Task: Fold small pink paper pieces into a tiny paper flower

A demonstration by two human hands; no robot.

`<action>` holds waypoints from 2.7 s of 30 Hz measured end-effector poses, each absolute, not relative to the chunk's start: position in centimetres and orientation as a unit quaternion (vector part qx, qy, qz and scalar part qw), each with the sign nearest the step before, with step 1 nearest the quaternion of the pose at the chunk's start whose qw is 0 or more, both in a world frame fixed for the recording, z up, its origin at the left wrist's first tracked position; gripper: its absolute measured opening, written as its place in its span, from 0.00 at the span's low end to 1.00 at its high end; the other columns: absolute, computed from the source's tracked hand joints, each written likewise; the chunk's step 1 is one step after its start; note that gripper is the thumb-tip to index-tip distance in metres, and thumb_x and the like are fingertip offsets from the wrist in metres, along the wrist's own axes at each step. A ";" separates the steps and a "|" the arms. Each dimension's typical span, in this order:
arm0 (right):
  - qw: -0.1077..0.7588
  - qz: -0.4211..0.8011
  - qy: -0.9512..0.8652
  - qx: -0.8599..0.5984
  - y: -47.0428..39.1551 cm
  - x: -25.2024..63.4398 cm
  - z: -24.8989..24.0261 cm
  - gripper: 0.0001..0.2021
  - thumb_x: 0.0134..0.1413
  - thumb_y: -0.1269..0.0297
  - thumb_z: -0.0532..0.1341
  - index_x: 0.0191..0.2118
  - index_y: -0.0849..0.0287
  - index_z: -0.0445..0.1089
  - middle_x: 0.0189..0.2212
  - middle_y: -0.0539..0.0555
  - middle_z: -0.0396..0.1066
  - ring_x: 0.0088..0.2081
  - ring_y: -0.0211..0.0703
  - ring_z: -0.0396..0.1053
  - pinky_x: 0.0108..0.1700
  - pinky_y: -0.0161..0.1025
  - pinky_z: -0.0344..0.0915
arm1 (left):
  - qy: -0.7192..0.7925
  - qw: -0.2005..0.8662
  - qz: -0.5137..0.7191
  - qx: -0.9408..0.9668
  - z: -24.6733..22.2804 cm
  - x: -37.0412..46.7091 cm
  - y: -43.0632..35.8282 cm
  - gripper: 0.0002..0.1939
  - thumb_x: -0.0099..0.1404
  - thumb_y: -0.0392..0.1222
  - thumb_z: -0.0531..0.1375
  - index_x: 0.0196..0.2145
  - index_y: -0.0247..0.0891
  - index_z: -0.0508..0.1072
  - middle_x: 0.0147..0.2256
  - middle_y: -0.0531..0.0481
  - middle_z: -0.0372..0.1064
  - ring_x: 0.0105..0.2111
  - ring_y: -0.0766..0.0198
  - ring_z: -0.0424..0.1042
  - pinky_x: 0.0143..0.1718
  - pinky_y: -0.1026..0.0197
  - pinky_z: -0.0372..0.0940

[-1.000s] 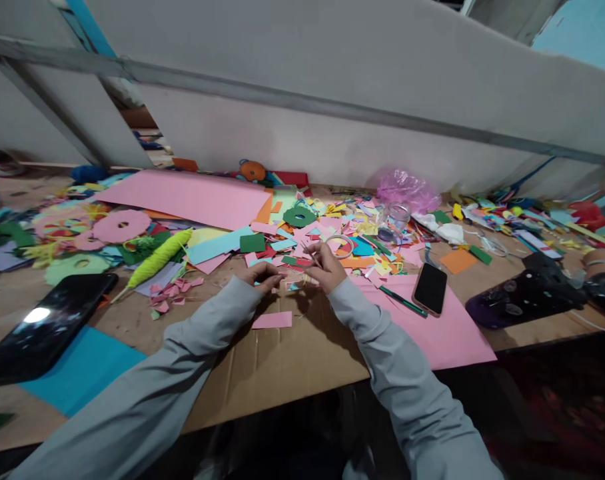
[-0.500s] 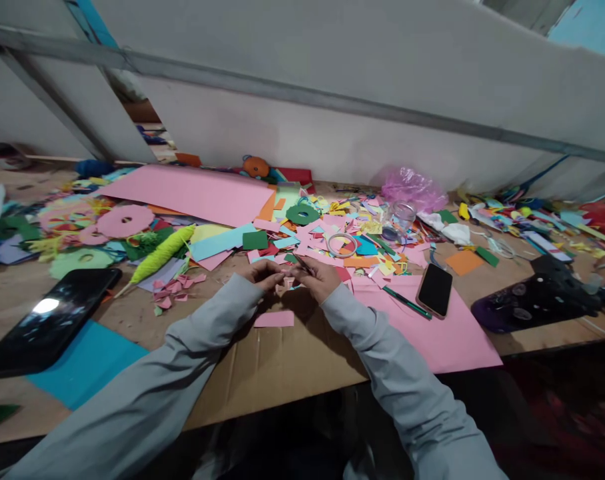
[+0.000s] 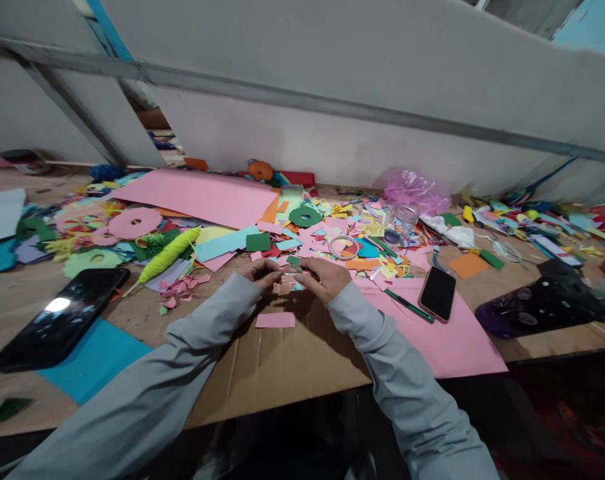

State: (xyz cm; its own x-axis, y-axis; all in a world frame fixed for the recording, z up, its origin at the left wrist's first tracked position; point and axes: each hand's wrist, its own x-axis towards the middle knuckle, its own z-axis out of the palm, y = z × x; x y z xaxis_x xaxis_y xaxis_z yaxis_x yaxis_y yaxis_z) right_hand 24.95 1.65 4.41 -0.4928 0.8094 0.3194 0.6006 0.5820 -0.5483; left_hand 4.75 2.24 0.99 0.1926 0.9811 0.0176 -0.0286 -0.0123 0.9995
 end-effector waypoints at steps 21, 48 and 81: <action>0.281 0.114 -0.846 -0.438 1.7 25.1 3.7 0.17 0.60 0.51 0.53 0.44 0.55 0.72 0.35 0.55 0.75 0.34 0.41 0.70 0.35 0.35 0.61 | 0.437 0.549 0.457 0.547 1.7 5.0 2.0 0.19 0.47 0.54 0.67 0.27 0.36 0.69 0.20 0.55 0.67 0.16 0.72 0.62 0.19 0.67 0.59; 0.300 0.042 -0.859 -0.413 1.7 25.0 3.3 0.19 0.61 0.50 0.51 0.44 0.56 0.73 0.36 0.54 0.76 0.35 0.39 0.72 0.34 0.33 0.63 | 0.426 0.578 0.446 0.535 1.9 5.0 1.8 0.19 0.46 0.52 0.67 0.27 0.35 0.69 0.20 0.55 0.67 0.17 0.73 0.61 0.20 0.67 0.57; 0.316 0.114 -0.834 -0.437 1.4 24.9 3.6 0.16 0.60 0.53 0.54 0.42 0.57 0.72 0.35 0.55 0.75 0.35 0.40 0.70 0.35 0.34 0.62 | 0.434 0.550 0.463 0.543 2.4 4.9 2.0 0.18 0.46 0.52 0.67 0.25 0.36 0.69 0.20 0.55 0.66 0.18 0.72 0.62 0.19 0.67 0.60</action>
State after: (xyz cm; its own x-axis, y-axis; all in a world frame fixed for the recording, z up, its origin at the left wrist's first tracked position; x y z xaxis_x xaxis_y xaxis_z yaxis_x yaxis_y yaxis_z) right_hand 24.90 1.40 3.56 -0.4188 0.8016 0.4267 0.6570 0.5918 -0.4670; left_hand 4.90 1.95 2.37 0.1950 0.9805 0.0258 -0.0389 -0.0185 0.9991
